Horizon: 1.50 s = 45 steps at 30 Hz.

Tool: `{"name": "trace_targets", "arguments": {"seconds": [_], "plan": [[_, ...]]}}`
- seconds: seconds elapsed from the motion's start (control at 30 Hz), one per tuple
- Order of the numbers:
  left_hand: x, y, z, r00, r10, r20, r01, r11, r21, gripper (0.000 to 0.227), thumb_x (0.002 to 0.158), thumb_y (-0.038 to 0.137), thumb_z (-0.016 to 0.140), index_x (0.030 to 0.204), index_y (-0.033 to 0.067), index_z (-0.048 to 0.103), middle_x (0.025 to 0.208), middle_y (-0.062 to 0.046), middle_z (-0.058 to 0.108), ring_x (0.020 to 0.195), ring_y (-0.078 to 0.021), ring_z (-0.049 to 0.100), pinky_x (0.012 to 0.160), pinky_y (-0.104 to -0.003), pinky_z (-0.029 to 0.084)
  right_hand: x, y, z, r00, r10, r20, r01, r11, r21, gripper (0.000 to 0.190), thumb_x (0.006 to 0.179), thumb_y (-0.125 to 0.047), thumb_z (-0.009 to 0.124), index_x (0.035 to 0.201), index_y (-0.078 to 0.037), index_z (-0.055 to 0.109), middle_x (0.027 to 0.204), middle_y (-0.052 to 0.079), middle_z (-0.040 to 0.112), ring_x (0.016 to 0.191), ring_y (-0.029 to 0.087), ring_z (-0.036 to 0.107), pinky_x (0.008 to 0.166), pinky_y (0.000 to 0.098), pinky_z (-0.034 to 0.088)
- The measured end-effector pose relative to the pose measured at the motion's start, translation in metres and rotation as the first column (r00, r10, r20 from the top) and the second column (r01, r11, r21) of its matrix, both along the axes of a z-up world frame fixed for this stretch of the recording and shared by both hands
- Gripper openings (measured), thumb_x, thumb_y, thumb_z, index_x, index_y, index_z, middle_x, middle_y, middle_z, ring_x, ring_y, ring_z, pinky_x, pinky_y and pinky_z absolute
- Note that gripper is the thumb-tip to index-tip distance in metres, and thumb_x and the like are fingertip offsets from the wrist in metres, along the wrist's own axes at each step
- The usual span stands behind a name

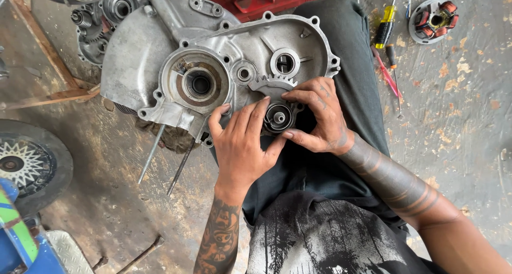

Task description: The person assembles a motorcycle engine casing by inserting a camshaft and gears into the housing. They use a screwdriver to adjust internal components and a brush to clean the casing surfaces.

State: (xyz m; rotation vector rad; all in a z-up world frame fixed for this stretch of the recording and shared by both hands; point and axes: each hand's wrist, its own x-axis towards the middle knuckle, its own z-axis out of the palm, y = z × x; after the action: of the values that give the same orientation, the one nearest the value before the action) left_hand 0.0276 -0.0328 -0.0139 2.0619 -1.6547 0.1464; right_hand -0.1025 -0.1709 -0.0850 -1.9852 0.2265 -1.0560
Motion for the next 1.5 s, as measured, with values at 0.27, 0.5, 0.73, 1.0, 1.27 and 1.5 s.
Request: {"name": "trace_targets", "arguments": {"seconds": [0.27,0.5,0.73,1.0,1.27,1.5], "plan": [[0.015,0.011,0.024,0.977,-0.175,-0.124,0.182,0.982,0.047,0.062,0.087,0.027,0.078,0.14,0.0011,0.059,0.131,-0.014,0.066,0.114,-0.0287,0.068,0.114,-0.054,0.038,0.004,0.001,0.008,1.0,0.02,-0.018,-0.021,1.0,-0.016,0.065,0.089,-0.059,0.072,0.12,-0.002,0.069,0.103,0.014,0.068,0.09,0.034,0.064,0.096,0.0473,0.039],[0.023,0.017,0.037,0.982,-0.105,-0.155,0.107,0.994,0.003,0.041,0.092,0.006,0.064,0.131,-0.0039,0.066,0.122,-0.02,0.068,0.109,-0.0379,0.068,0.104,-0.051,0.051,0.002,0.004,0.015,0.989,0.015,-0.145,-0.031,0.993,-0.114,0.067,0.093,-0.059,0.069,0.13,-0.002,0.066,0.104,0.015,0.063,0.092,0.035,0.061,0.099,0.0493,0.037],[0.027,0.01,0.022,0.988,-0.036,-0.148,0.031,0.999,-0.031,0.036,0.097,0.014,0.065,0.13,-0.0013,0.068,0.124,-0.016,0.068,0.11,-0.0328,0.067,0.1,-0.048,0.05,-0.003,-0.003,0.017,0.991,0.009,-0.135,-0.021,0.996,-0.085,0.065,0.093,-0.057,0.071,0.13,-0.003,0.068,0.106,0.013,0.063,0.093,0.034,0.06,0.098,0.0491,0.038],[0.034,0.007,0.038,0.948,0.304,-0.095,-0.297,0.951,0.083,0.05,0.103,0.023,0.066,0.143,-0.0032,0.053,0.147,-0.022,0.045,0.135,-0.0413,0.046,0.114,-0.054,0.037,-0.018,-0.01,0.027,0.973,0.052,-0.226,-0.073,0.994,-0.083,0.063,0.086,-0.04,0.079,0.128,0.003,0.062,0.115,0.017,0.061,0.101,0.03,0.056,0.102,0.0486,0.039],[0.038,0.014,0.006,0.948,0.311,-0.063,-0.312,0.95,-0.009,0.047,0.103,0.033,0.059,0.138,0.0004,0.059,0.145,-0.018,0.05,0.133,-0.0351,0.046,0.113,-0.052,0.03,-0.024,0.0,0.009,0.99,-0.109,-0.087,0.12,0.984,0.132,0.046,0.086,-0.022,0.069,0.122,0.004,0.057,0.118,0.021,0.054,0.105,0.032,0.054,0.094,0.0413,0.047],[0.05,0.019,-0.023,0.972,0.233,0.029,-0.222,0.953,-0.206,0.043,0.101,0.04,0.059,0.129,0.0069,0.068,0.135,-0.013,0.061,0.126,-0.0305,0.056,0.109,-0.048,0.033,-0.018,-0.031,0.014,0.965,-0.262,0.022,0.263,0.958,-0.111,0.035,0.104,-0.018,0.065,0.131,0.002,0.054,0.122,0.016,0.049,0.121,0.035,0.047,0.106,0.0483,0.036]]}}
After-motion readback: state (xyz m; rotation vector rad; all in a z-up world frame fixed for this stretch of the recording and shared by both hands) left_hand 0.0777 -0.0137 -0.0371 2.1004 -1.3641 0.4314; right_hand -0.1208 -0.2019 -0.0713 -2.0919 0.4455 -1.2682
